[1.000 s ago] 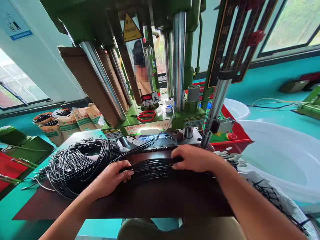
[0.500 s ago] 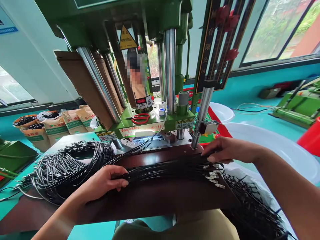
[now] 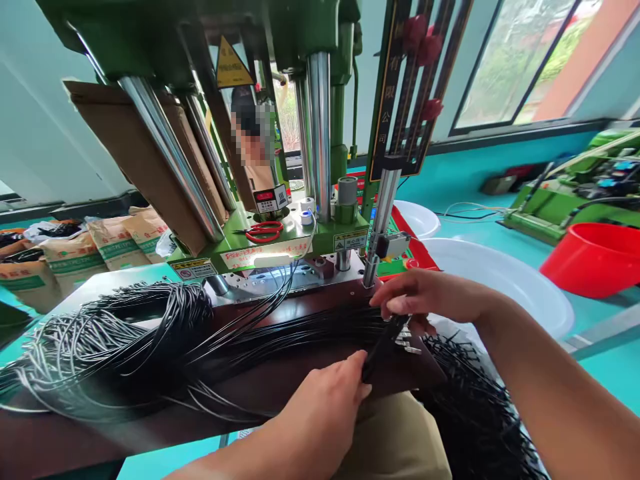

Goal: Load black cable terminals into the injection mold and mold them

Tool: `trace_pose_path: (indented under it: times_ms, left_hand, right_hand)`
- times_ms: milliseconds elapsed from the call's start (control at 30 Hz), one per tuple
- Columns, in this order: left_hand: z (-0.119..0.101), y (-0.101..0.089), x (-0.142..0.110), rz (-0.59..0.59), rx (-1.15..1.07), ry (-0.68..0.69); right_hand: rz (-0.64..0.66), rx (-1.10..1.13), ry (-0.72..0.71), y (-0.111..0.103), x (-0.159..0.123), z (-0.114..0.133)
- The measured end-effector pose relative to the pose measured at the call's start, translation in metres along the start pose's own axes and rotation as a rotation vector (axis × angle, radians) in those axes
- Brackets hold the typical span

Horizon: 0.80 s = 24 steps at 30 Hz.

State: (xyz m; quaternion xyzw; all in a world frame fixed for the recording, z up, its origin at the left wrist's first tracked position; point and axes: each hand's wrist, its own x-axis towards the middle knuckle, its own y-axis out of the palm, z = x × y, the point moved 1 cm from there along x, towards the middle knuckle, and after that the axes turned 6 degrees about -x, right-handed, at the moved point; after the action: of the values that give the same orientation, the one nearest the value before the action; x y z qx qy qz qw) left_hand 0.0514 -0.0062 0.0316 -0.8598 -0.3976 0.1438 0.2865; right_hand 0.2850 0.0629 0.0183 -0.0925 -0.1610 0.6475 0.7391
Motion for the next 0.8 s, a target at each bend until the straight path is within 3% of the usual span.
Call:
trace_pose_path:
  times_ms: [233, 400, 667, 800]
  left_hand:
    - [0.024, 0.002, -0.008, 0.063, -0.669, -0.267]
    - [0.032, 0.012, -0.006, 0.006, -0.987, -0.273]
    - [0.036, -0.001, -0.006, -0.075, -1.267, -0.282]
    - [0.037, 0.003, -0.005, -0.047, -1.262, -0.286]
  right_hand:
    - [0.121, 0.062, 0.080, 0.011, -0.018, 0.001]
    - [0.170, 0.215, 0.164, 0.025, -0.020, 0.008]
    - [-0.049, 0.430, 0.146, 0.038, -0.019, 0.004]
    - [0.046, 0.579, 0.156, 0.060, -0.023, 0.014]
